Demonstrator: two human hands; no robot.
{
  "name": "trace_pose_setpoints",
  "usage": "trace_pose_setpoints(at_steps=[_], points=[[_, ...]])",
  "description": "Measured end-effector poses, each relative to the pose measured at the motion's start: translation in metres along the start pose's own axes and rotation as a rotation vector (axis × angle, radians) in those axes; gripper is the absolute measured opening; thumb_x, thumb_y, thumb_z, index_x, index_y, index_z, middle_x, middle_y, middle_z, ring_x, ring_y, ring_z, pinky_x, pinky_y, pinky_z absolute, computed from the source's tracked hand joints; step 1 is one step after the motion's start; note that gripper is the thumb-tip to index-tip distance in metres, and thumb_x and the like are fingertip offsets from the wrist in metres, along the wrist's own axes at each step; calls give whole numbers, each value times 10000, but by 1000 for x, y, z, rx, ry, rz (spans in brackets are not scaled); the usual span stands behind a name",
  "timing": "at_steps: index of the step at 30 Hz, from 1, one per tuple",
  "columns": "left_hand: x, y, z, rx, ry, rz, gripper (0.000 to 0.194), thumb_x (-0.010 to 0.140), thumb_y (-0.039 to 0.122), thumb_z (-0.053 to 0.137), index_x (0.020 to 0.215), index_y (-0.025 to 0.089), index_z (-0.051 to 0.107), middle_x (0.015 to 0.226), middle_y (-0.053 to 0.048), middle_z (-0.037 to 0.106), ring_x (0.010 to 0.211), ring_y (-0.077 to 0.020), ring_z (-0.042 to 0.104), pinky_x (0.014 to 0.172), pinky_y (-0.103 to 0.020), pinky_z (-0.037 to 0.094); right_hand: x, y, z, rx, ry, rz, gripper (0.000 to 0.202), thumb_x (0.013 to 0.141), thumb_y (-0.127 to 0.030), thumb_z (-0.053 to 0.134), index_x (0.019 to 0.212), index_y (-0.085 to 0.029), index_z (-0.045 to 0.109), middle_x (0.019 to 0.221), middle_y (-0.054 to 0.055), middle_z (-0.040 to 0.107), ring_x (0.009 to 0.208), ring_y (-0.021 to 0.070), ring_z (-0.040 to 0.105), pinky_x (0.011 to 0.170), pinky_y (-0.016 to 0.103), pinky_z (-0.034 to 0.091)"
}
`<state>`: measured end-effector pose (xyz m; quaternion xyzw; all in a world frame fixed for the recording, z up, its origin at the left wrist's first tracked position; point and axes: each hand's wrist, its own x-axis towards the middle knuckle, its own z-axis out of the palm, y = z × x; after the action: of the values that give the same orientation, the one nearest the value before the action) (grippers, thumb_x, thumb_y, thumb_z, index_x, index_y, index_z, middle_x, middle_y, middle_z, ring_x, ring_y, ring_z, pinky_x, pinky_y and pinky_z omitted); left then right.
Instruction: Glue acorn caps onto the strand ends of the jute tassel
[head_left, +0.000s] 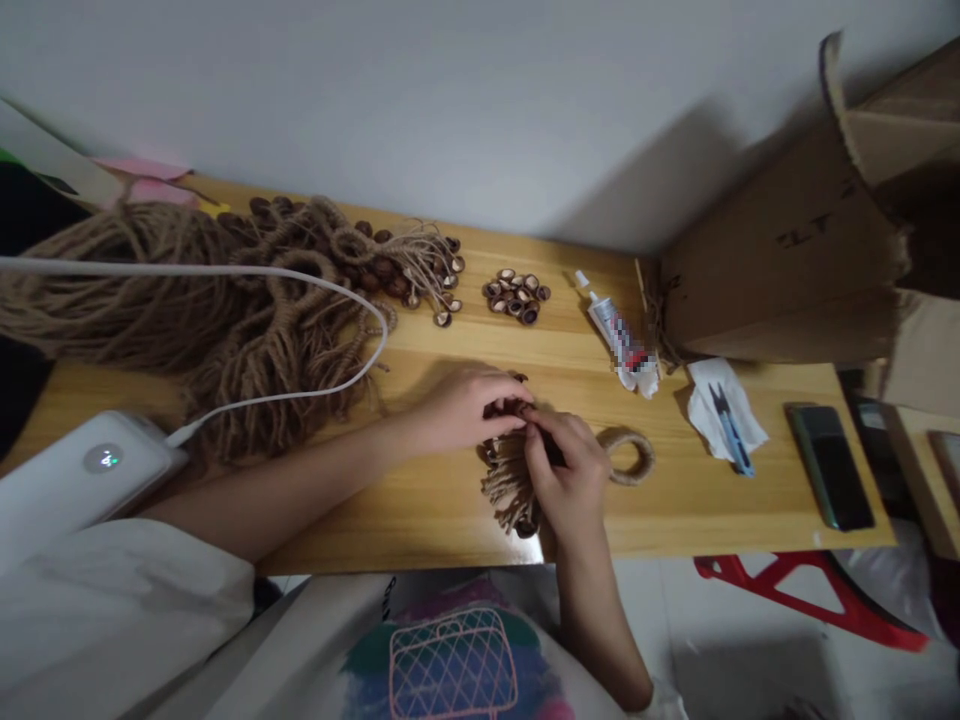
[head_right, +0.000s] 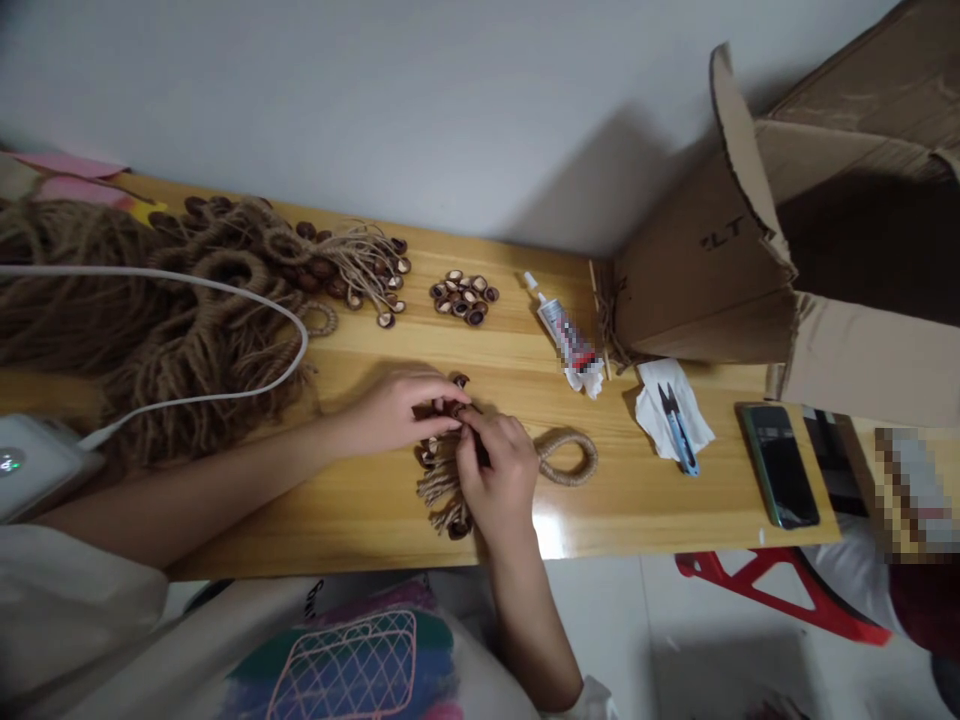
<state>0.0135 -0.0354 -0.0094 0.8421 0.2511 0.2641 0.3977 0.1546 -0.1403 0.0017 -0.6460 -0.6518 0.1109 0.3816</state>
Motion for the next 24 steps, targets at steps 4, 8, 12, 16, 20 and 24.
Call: trace_pose_setpoints(at_steps=[4, 8, 12, 16, 20, 24], points=[[0, 0, -1, 17, -14, -8, 188, 768, 181, 679, 955, 167, 672, 845, -27, 722, 739, -136, 647, 718, -274, 500, -1, 1, 0, 10, -3, -15, 207, 861, -139, 526, 1009, -203, 656, 913, 49, 676, 839, 175, 610, 753, 344, 493], [0, 0, -1, 18, -30, -13, 190, 781, 194, 670, 968, 165, 672, 894, -38, 728, 807, -156, 660, 772, -299, 505, 0, 2, 0, 7, -5, -29, 202, 857, -126, 529, 998, -187, 660, 907, 57, 673, 833, 174, 607, 751, 339, 490], [0, -1, -2, 30, -41, -20, 198, 774, 194, 681, 969, 168, 673, 906, -36, 733, 814, -160, 665, 771, -294, 505, 2, 0, 1, -1, -16, -23, 196, 866, -147, 517, 984, -200, 665, 884, 53, 673, 810, 176, 608, 728, 337, 491], [1, 0, -3, 44, -40, 12, 199, 784, 190, 674, 982, 179, 672, 922, -31, 734, 830, -158, 666, 781, -292, 502, 2, -1, 1, 2, -28, -5, 207, 873, -169, 500, 984, -214, 668, 882, 52, 678, 808, 184, 615, 734, 355, 493], [1, 0, -3, 57, -45, 27, 187, 788, 189, 671, 975, 176, 674, 921, -31, 732, 844, -162, 665, 785, -298, 501, 3, 0, 1, 14, -39, 1, 206, 873, -171, 499, 994, -207, 662, 895, 54, 680, 820, 185, 615, 743, 360, 491], [0, 0, -3, 54, -47, 21, 187, 791, 188, 664, 978, 178, 670, 913, -27, 730, 817, -152, 662, 768, -293, 502, 2, 0, 0, 11, -46, 8, 204, 874, -176, 499, 1002, -215, 654, 899, 47, 680, 821, 187, 615, 740, 359, 489]])
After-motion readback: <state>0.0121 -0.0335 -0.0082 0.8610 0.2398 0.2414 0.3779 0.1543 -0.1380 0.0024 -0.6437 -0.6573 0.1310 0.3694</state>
